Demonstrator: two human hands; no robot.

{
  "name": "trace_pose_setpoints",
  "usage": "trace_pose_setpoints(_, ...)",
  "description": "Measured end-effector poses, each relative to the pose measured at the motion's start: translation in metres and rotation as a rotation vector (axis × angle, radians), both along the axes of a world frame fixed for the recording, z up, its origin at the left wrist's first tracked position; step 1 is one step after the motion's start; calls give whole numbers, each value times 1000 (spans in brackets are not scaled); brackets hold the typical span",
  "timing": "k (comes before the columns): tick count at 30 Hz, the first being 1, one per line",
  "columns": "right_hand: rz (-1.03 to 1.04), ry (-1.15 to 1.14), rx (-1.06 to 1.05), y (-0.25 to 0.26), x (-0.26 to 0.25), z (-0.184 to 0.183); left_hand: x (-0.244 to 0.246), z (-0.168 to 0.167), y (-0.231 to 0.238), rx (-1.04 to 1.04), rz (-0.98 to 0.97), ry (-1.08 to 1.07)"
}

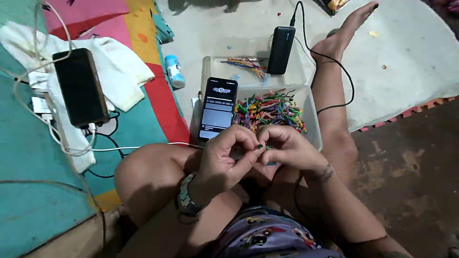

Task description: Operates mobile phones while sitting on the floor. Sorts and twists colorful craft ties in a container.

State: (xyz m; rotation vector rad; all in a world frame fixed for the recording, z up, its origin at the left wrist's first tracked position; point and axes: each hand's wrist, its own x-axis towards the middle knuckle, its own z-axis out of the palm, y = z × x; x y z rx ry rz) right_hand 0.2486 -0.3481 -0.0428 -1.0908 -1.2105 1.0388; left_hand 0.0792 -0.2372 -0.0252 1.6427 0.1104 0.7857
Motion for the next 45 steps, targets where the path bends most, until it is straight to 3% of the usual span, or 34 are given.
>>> trace_pose_setpoints(2,-56,-68,-5,13,6,-5,-4,7,7,-11,0,-18)
trace_pose_setpoints(4,-212,-377,-80,30,9,-7,-9,11,15,-29,16,-56)
trace_pose_setpoints(6,-309,-675,-195,48,7,-8,-16,16,27,-5,92,-88)
trace_pose_setpoints(10,-346,-924,-282,68,1,-16,-31,30,52,-88,306,-99)
trace_pose_setpoints(18,-336,-740,-311,67,-2,-17,-37,34,63,-464,273,-251)
trace_pose_setpoints(27,-367,-874,-292,69,-6,-25,-49,31,75,-625,458,-187)
trace_pose_setpoints(30,-413,-633,-317,66,-8,-23,-47,33,75,-640,467,-185)
trace_pose_setpoints(34,-356,111,-543,62,-17,-18,-46,32,77,-642,477,-181)
trace_pose_setpoints(36,-292,329,-624,63,-20,-17,-44,30,77,-675,479,-177)
trace_pose_setpoints(45,-288,406,-712,84,-23,-19,-34,22,72,-745,440,-23)
